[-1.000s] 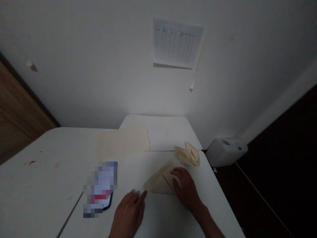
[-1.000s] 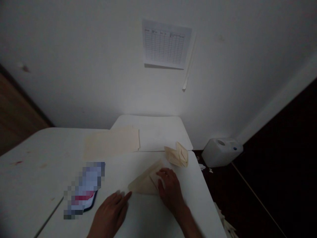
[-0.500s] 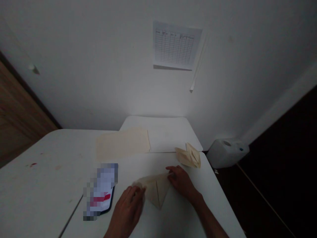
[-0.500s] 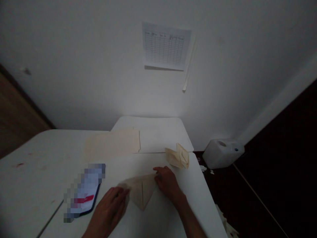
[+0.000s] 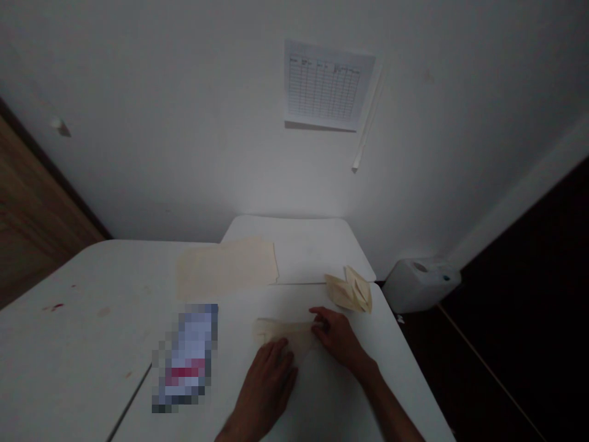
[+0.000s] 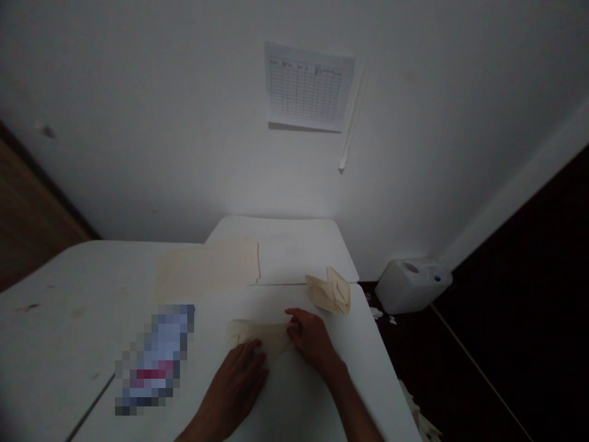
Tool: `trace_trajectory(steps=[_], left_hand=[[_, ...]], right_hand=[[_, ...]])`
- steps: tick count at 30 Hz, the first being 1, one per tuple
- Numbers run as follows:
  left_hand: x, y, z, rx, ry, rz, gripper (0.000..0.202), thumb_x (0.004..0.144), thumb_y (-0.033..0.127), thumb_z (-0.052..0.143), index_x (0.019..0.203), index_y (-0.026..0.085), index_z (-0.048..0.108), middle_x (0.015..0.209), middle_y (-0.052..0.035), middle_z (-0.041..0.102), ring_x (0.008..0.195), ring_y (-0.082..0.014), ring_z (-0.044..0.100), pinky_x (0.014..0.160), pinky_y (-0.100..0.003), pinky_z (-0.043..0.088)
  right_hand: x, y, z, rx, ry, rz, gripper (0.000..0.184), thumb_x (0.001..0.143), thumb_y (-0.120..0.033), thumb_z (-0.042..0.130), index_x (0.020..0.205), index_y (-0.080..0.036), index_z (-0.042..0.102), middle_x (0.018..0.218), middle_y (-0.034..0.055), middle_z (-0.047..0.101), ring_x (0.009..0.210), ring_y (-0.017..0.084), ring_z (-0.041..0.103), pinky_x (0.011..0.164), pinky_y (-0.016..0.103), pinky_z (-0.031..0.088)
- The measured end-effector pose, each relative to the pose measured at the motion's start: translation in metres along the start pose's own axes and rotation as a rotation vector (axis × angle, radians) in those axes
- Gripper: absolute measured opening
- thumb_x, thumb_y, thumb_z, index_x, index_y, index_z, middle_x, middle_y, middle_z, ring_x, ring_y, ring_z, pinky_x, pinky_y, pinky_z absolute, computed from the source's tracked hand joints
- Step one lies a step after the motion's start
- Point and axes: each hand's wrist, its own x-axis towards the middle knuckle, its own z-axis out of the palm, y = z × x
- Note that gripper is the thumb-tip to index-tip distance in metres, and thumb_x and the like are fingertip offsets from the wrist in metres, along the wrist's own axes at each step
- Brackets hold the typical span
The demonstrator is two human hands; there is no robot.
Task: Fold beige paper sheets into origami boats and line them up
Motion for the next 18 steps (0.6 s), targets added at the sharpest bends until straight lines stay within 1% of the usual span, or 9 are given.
trace_trajectory(steps=[2,5,6,9,11,15,18], left_hand=[[0.000,0.000,-0.001,0.009,-0.013,0.014,0.019,0.086,0.019,0.053,0.103,0.018,0.062,0.120,-0.0119,0.061,0.105,-0.0290,0.059,0.089,-0.049,0.053],[0.002,0.001,0.000,0.020,-0.026,0.030,0.019,0.086,0.019,0.053,0.102,0.018,0.062,0.119,-0.0114,0.062,0.105,-0.0286,0.059,0.089,-0.050,0.052],[0.003,0.002,0.000,0.021,-0.027,0.033,0.018,0.086,0.019,0.053,0.101,0.017,0.062,0.118,-0.0112,0.062,0.104,-0.0284,0.059,0.089,-0.050,0.052],[0.009,0.006,0.004,0.009,-0.030,0.051,0.013,0.086,0.017,0.053,0.092,0.018,0.064,0.104,-0.0088,0.066,0.103,-0.0273,0.059,0.092,-0.050,0.050],[0.015,0.007,0.006,-0.012,-0.027,0.052,0.011,0.085,0.016,0.054,0.089,0.018,0.064,0.100,-0.0079,0.066,0.103,-0.0267,0.058,0.093,-0.049,0.050],[0.024,0.007,0.008,-0.069,-0.031,0.018,0.012,0.082,0.015,0.056,0.092,0.018,0.062,0.108,-0.0096,0.063,0.100,-0.0256,0.058,0.088,-0.045,0.052],[0.029,0.005,0.009,-0.081,-0.012,0.021,0.013,0.082,0.019,0.058,0.094,0.019,0.061,0.107,-0.0094,0.063,0.099,-0.0262,0.058,0.086,-0.045,0.052]], right_hand=[[0.000,-0.001,-0.003,0.029,0.011,0.019,0.039,0.078,-0.013,0.057,0.116,-0.022,0.064,0.089,0.0021,0.070,0.070,0.015,0.063,0.073,0.028,0.049],[0.000,0.002,-0.006,0.078,0.017,0.057,0.041,0.076,-0.012,0.059,0.116,-0.021,0.064,0.089,0.0022,0.069,0.063,0.013,0.061,0.068,0.027,0.049],[0.000,0.004,-0.006,0.096,0.009,0.071,0.042,0.074,-0.012,0.060,0.115,-0.021,0.064,0.090,0.0025,0.069,0.063,0.013,0.061,0.067,0.026,0.049],[0.000,0.011,-0.004,0.142,-0.012,0.095,0.046,0.069,-0.009,0.062,0.113,-0.021,0.065,0.091,0.0028,0.068,0.063,0.012,0.061,0.064,0.025,0.049],[0.000,0.015,-0.003,0.181,-0.017,0.097,0.048,0.068,-0.008,0.063,0.114,-0.021,0.065,0.091,0.0027,0.067,0.064,0.012,0.061,0.064,0.025,0.050],[0.000,0.018,-0.002,0.289,-0.007,0.125,0.048,0.066,-0.009,0.064,0.113,-0.020,0.065,0.087,0.0019,0.065,0.068,0.014,0.061,0.064,0.027,0.052],[0.001,0.018,-0.001,0.331,0.012,0.141,0.047,0.066,-0.011,0.064,0.112,-0.019,0.065,0.086,0.0019,0.065,0.070,0.015,0.062,0.065,0.028,0.053]])
